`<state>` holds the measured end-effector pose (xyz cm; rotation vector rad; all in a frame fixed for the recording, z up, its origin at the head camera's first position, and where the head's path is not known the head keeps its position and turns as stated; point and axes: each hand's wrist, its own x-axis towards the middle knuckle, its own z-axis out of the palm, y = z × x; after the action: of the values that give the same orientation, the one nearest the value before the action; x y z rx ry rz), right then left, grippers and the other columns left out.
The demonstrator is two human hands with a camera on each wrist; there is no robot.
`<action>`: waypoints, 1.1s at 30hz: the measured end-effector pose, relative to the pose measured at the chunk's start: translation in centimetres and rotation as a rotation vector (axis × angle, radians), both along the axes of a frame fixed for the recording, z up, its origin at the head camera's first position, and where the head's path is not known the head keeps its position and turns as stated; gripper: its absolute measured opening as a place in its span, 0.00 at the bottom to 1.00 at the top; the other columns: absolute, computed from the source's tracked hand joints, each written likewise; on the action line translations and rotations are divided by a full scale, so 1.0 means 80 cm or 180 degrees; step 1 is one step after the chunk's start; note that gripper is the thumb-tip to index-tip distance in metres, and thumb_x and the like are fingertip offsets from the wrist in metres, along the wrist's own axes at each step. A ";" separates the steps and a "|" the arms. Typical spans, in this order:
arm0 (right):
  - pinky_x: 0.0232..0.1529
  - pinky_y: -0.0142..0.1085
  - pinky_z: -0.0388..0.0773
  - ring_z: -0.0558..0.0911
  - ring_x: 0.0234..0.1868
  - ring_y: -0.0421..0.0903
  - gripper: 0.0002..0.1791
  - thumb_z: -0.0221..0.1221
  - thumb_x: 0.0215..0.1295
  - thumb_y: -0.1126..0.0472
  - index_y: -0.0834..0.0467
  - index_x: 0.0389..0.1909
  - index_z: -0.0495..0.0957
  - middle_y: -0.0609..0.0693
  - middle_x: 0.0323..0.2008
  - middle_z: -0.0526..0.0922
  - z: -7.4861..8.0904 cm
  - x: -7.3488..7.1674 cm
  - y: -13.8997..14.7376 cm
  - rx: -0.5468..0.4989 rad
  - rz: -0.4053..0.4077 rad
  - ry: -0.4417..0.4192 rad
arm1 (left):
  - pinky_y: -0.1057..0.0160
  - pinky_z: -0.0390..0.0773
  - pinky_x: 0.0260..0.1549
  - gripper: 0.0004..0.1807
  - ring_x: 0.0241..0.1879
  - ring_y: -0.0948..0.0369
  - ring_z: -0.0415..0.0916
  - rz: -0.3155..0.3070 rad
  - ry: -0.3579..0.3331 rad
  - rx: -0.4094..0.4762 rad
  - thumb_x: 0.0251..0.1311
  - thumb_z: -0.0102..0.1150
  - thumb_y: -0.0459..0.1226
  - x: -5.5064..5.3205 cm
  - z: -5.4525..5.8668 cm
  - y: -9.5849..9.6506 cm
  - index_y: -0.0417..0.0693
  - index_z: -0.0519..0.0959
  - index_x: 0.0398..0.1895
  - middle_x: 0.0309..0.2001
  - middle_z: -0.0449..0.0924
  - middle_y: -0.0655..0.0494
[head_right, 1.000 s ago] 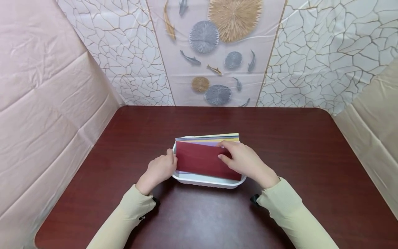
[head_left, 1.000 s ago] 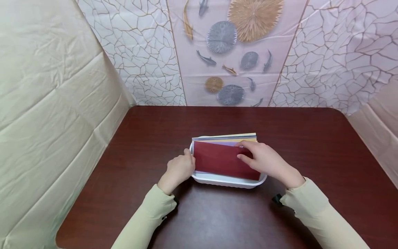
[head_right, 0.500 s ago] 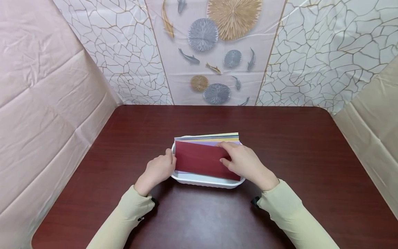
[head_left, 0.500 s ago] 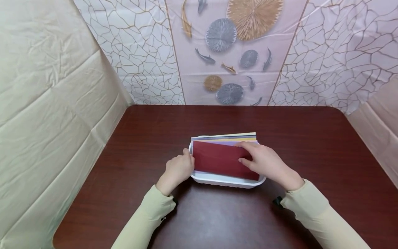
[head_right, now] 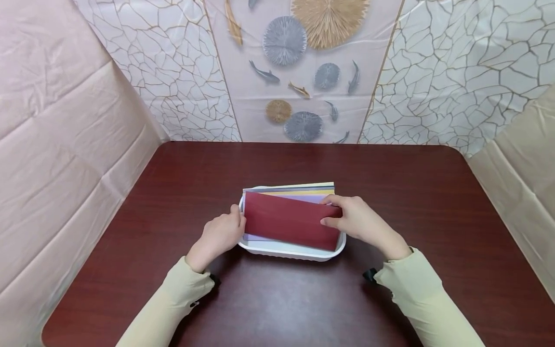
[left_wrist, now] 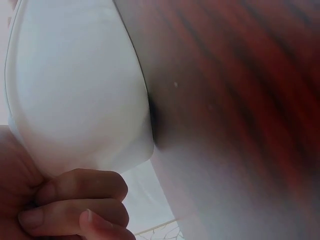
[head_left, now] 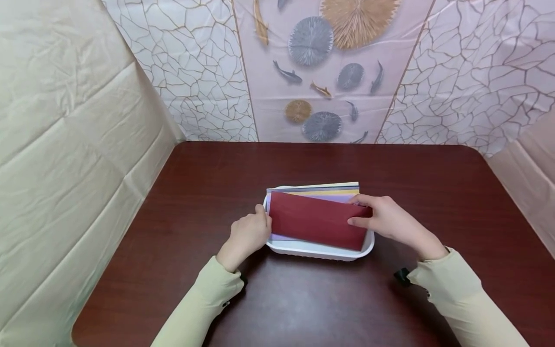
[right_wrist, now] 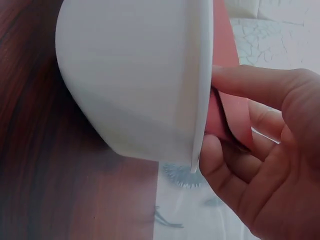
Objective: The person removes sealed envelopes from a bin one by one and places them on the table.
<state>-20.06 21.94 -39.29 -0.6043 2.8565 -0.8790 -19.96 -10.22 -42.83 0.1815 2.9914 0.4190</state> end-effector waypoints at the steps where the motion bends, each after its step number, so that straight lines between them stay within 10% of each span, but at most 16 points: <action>1: 0.39 0.39 0.77 0.80 0.35 0.42 0.20 0.71 0.60 0.59 0.56 0.53 0.81 0.45 0.38 0.85 0.000 0.000 0.002 -0.0035 -0.0007 -0.0051 | 0.44 0.76 0.26 0.15 0.29 0.41 0.81 -0.0001 0.0005 -0.0003 0.75 0.41 0.44 0.000 0.000 -0.001 0.41 0.65 0.37 0.25 0.79 0.41; 33: 0.36 0.33 0.80 0.86 0.37 0.44 0.30 0.70 0.62 0.49 0.56 0.62 0.76 0.52 0.39 0.87 0.005 0.000 0.003 -0.0780 -0.0623 -0.0360 | 0.45 0.76 0.25 0.15 0.28 0.43 0.81 -0.0038 0.0073 -0.0114 0.75 0.41 0.44 0.000 0.001 -0.001 0.42 0.65 0.36 0.23 0.78 0.42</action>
<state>-20.09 22.18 -38.92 -0.2855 2.7608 -1.2632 -19.94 -10.28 -42.78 0.2020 3.0162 0.3645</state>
